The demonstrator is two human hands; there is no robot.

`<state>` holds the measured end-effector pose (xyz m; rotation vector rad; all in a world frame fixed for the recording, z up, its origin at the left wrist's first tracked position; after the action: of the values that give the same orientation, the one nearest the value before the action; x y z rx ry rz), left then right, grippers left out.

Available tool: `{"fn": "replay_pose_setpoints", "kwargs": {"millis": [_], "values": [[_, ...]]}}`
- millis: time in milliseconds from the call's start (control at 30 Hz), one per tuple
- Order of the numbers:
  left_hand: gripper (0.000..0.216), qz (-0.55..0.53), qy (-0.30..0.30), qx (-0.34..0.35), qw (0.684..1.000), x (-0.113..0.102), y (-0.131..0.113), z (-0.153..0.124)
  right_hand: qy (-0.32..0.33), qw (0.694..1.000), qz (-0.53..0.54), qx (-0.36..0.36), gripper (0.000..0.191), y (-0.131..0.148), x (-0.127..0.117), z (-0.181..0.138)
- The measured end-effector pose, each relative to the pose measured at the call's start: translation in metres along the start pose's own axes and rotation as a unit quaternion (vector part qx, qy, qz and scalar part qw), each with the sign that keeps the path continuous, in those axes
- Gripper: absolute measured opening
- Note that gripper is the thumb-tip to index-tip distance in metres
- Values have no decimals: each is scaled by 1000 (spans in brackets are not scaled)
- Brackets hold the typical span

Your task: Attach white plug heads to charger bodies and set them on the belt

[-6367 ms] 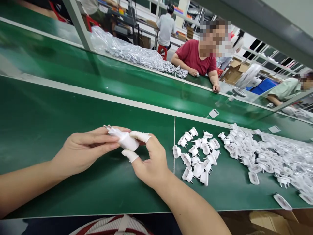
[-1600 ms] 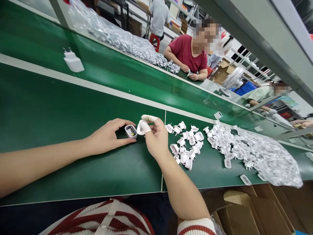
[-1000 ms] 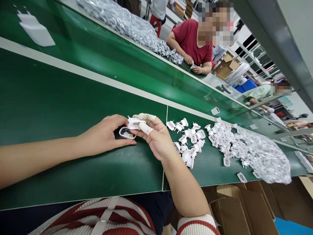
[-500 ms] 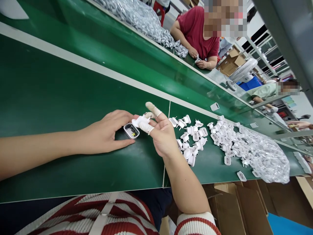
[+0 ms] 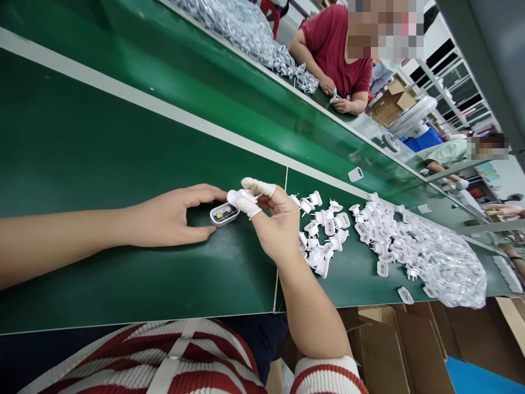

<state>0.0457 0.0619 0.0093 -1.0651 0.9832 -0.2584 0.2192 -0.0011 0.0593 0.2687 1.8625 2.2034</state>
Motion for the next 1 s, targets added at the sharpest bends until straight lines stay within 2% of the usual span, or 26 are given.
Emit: {"fn": "replay_pose_setpoints", "kwargs": {"millis": [100,167,233,400,600,767,1000], "values": [[76,18,-30,-11,999,-3,3,0,25,999,-34,-32,27,2,0,-1],[62,25,-48,-12,998,-3,4,2,49,995,-66,-58,23,5,2,-3],[45,19,-39,-3,999,-2,3,3,67,987,-116,-86,21,8,3,-5],[37,7,-22,9,1000,-2,2,5,109,958,-230,-129,25,13,9,-9],[37,21,-35,0,999,-3,5,6,95,952,-253,-142,17,7,14,-8],[39,21,-40,-1,999,-2,6,7,83,953,-220,-189,23,11,13,-11],[36,9,-38,-4,999,-3,7,8,100,915,-332,-207,14,11,23,-13]]}}
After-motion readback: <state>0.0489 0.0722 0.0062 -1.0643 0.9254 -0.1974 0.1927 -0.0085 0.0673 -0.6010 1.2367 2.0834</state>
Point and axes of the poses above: each hand's wrist, its own z-axis towards the middle knuckle, its own x-axis out of the palm, y = z × x, the point moved 5 cm from there along z, towards the middle knuckle, and after that the axes turned 4 degrees about z, right-handed, at the moved point
